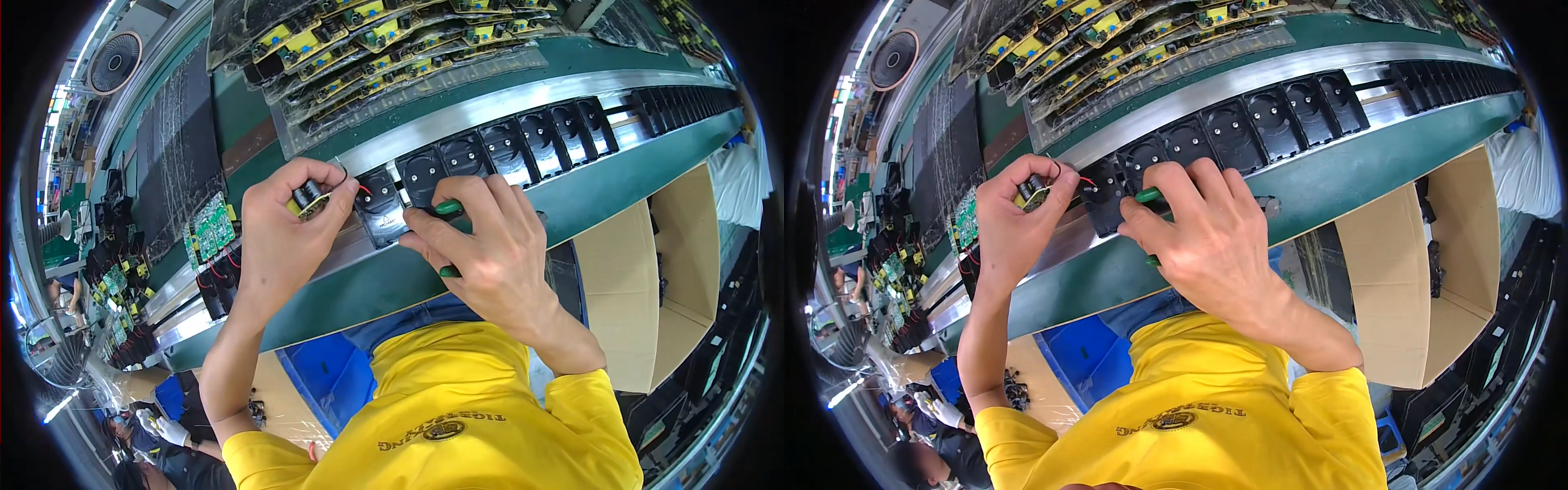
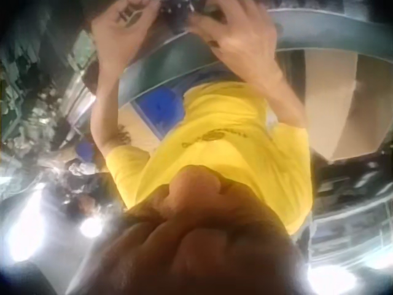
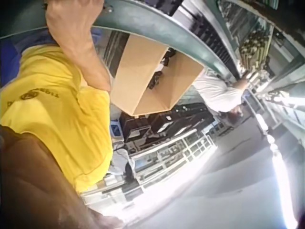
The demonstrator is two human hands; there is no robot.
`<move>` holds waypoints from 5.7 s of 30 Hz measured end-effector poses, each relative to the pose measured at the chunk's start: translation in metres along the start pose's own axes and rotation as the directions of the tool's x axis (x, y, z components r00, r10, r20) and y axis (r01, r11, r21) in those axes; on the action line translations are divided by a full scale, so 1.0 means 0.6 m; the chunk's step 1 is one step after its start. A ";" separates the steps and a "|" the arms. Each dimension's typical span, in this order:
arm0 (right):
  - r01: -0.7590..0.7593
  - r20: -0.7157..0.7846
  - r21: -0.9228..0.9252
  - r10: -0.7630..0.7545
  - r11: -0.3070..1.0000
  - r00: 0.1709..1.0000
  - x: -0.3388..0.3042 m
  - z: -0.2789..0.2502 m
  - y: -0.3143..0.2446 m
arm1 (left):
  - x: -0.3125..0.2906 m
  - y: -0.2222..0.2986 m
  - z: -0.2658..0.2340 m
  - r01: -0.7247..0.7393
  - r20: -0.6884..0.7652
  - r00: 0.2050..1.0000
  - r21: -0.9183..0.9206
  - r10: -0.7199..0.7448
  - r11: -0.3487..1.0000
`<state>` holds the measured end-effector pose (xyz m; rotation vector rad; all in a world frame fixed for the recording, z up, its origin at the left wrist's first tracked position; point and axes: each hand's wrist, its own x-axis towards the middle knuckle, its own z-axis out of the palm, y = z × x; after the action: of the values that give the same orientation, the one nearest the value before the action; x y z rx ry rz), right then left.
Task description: Manually assemble and trim electronic components on circuit boards at an assembly line station.
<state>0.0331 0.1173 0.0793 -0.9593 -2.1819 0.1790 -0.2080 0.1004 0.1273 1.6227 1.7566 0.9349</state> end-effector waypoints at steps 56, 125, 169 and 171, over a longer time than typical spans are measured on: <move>-0.184 0.122 0.976 0.404 0.120 0.907 0.160 0.019 -0.017 | 0.034 -0.020 -0.031 -0.571 0.327 0.816 0.321 0.478 0.755; -0.056 0.019 -0.070 0.057 0.996 0.998 -0.005 -0.018 0.010 | 0.025 0.022 0.036 -0.381 0.106 0.920 0.466 0.378 0.799; -0.192 0.067 0.941 0.406 0.277 0.912 0.150 -0.055 -0.030 | 0.019 0.014 0.044 -0.439 0.166 0.895 0.483 0.414 0.757; -0.126 0.040 0.976 0.418 0.180 0.908 0.165 -0.019 -0.026 | 0.020 0.016 0.038 -0.456 0.189 0.889 0.454 0.417 0.765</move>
<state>-0.0131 0.1723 0.1502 -0.5065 -1.1402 1.3845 -0.1853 0.1150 0.1224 2.4444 1.6738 0.6227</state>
